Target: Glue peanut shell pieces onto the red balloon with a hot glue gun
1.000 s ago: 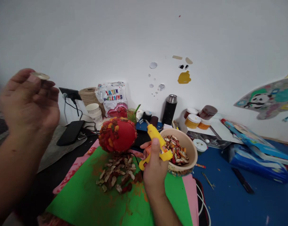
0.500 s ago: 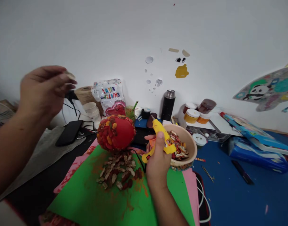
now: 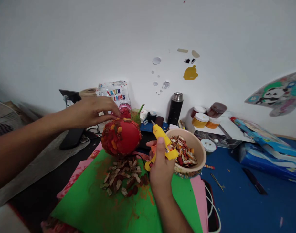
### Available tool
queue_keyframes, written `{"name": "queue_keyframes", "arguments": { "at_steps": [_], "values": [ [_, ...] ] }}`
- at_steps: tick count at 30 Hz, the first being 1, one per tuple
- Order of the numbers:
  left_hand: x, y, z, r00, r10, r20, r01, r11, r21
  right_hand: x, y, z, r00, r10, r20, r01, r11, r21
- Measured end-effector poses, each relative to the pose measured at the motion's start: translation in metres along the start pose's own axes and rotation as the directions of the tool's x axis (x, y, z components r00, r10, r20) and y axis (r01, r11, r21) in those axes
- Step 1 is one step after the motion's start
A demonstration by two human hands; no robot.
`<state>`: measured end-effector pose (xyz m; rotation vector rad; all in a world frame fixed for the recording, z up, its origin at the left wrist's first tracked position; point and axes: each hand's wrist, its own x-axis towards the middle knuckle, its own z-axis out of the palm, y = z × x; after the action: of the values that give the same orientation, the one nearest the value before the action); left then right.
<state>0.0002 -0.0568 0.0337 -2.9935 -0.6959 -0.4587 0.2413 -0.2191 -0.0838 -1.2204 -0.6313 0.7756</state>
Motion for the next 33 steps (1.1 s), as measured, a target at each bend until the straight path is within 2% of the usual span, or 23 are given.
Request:
{"name": "queue_keyframes", "arguments": {
  "at_steps": [8, 17, 26, 33],
  "values": [
    [0.016, -0.003, 0.009, 0.989, 0.035, 0.146, -0.041, 0.999, 0.035, -0.005, -0.005, 0.004, 1.0, 0.016, 0.022, -0.015, 1.0, -0.01],
    [0.027, 0.0, 0.006, 0.963, -0.052, 0.263, 0.044, 0.998, 0.037, -0.008, 0.005, 0.003, 0.996, -0.046, 0.08, 0.047, 0.999, -0.008],
    [0.032, 0.003, 0.006, 0.95, -0.071, 0.305, 0.05, 0.996, 0.077, -0.01, 0.01, 0.003, 0.988, -0.115, 0.099, 0.119, 0.992, -0.039],
    [0.033, 0.003, 0.008, 0.932, -0.139, 0.335, 0.112, 0.989, 0.097, -0.012, 0.017, 0.004, 0.98, -0.176, 0.098, 0.178, 0.984, -0.011]
  ]
}}
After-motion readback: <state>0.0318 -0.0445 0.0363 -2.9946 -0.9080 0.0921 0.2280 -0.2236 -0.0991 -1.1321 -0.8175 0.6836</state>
